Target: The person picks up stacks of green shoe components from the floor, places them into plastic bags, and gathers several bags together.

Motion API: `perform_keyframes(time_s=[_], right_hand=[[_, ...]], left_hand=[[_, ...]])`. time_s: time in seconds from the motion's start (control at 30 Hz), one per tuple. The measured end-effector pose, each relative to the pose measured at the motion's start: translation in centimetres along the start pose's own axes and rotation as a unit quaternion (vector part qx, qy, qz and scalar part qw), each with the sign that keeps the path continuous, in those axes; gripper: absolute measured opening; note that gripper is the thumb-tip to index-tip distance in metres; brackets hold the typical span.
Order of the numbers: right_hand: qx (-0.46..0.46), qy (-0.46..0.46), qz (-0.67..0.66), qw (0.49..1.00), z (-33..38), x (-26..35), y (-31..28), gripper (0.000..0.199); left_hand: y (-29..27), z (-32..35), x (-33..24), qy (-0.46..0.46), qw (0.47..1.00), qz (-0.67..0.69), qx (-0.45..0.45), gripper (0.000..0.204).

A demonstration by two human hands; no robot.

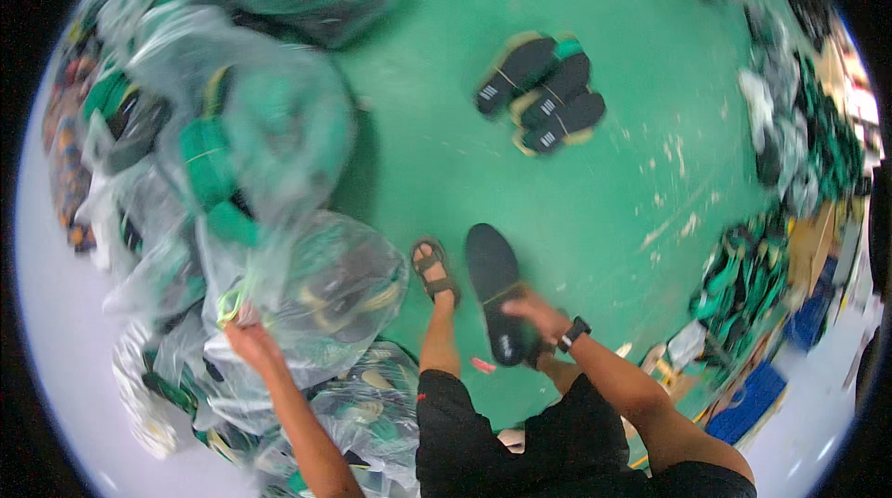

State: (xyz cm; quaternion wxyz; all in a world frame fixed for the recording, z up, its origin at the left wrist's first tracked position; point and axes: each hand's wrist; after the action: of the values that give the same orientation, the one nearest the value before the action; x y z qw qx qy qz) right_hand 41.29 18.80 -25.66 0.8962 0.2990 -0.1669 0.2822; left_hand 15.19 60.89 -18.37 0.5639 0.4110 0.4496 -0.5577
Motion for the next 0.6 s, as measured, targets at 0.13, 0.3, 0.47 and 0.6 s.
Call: perform_keyframes(time_s=[0.13, 0.3, 0.47, 0.6], right_hand=[[0.184, -0.073, 0.096, 0.975, -2.6, 15.2, 17.7, 0.080], [0.281, -0.201, 0.200, 0.917, -12.4, 26.4, 36.0, 0.080], [0.157, -0.196, 0.278, 0.927, -24.1, 30.9, 44.0, 0.059], [0.138, -0.135, 0.252, 0.948, -31.6, 35.6, 47.1, 0.072]], left_hand=[[3.3, -2.1, -5.1, -0.039, 0.983, 0.176, -0.032, 0.022], [3.2, -2.1, -5.3, -0.127, 0.943, 0.304, 0.050, 0.013], [4.1, -1.6, -6.2, -0.234, 0.939, 0.245, -0.049, 0.018], [4.8, -2.7, -7.3, -0.207, 0.920, 0.316, -0.103, 0.020]])
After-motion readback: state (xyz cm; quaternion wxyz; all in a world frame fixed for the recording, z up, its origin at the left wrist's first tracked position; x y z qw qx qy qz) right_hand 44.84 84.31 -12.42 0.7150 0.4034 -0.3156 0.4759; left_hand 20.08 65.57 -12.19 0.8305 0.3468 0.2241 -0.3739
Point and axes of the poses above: each hand's wrist, its own z-axis away from the middle knuckle, its own y-axis out of the palm, x = y × z, and after that the axes turned 5 degrees about -y, right-handed
